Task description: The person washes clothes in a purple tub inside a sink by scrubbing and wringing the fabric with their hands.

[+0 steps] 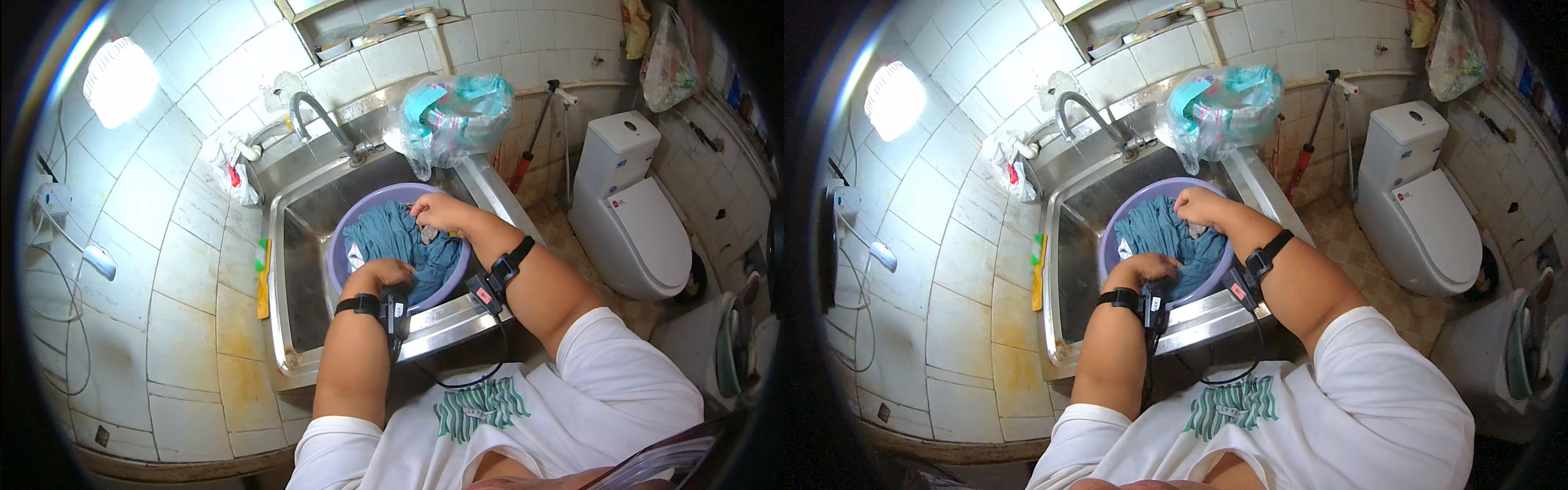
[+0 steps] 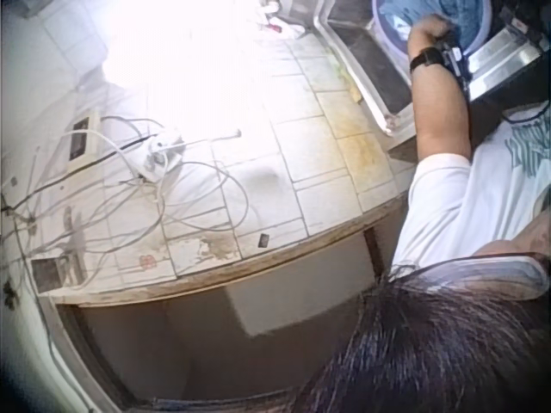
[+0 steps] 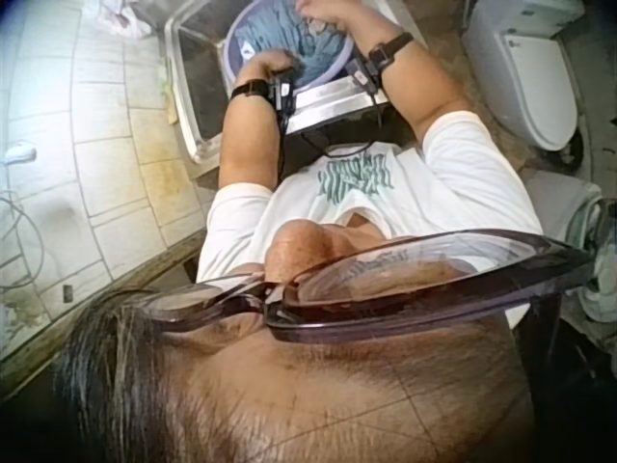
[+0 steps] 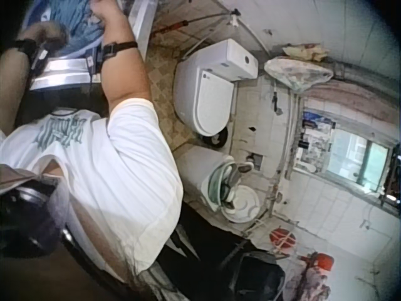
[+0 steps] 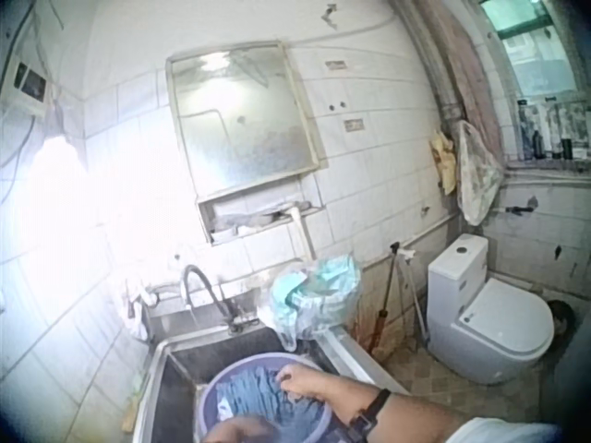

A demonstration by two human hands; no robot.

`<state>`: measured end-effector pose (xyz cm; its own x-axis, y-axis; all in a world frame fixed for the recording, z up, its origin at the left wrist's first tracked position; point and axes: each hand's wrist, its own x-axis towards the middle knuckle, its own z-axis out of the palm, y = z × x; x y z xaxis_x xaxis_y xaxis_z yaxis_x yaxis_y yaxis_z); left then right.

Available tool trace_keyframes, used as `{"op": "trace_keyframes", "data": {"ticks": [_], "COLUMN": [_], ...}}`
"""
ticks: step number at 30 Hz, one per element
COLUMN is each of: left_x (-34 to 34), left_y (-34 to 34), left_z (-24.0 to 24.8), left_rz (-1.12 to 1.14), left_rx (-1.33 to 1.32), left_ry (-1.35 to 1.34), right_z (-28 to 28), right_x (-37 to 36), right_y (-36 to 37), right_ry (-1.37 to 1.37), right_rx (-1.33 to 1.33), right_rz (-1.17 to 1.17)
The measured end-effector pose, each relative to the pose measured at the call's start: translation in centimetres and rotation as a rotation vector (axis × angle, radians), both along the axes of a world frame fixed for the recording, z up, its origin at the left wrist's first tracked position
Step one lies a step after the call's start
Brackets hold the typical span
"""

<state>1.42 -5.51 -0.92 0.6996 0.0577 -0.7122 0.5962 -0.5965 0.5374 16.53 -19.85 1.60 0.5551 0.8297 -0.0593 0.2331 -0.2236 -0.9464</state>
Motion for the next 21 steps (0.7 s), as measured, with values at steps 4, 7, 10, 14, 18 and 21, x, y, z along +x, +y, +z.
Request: {"op": "trace_keyframes", "data": {"ticks": [4, 7, 10, 14, 18, 21], "left_x": [-0.7, -1.1, -1.5, -2.1, -2.1, -1.9], "left_y": [-1.5, -2.0, -2.4, -2.5, -3.7, -4.0], "left_z": [2.3, 5.3, 6.7, 7.0, 8.6, 9.1], "left_rz": [-0.11, 0.135, 0.328, 0.527, 0.605, 0.686], "left_rx": [0.244, 0.166, -0.119, -0.379, -0.633, -0.831], "left_ry": [-0.138, -0.261, -0.426, -0.854, -1.173, -1.336], "right_z": [-0.7, -0.8, -0.7, 0.0, 1.2, 2.7], "right_x": [0.3, 0.4, 0.2, -0.2, -0.7, -1.7], "right_y": [0.2, 0.4, -0.1, -0.3, -1.0, -1.7], "right_ry": [-0.034, -0.027, -0.159, -0.291, -0.228, -0.226], "right_rx": [-0.025, -0.104, -0.177, -0.207, -0.304, -0.354], "right_rz": [0.05, 0.118, 0.19, 0.274, 0.325, 0.172]}}
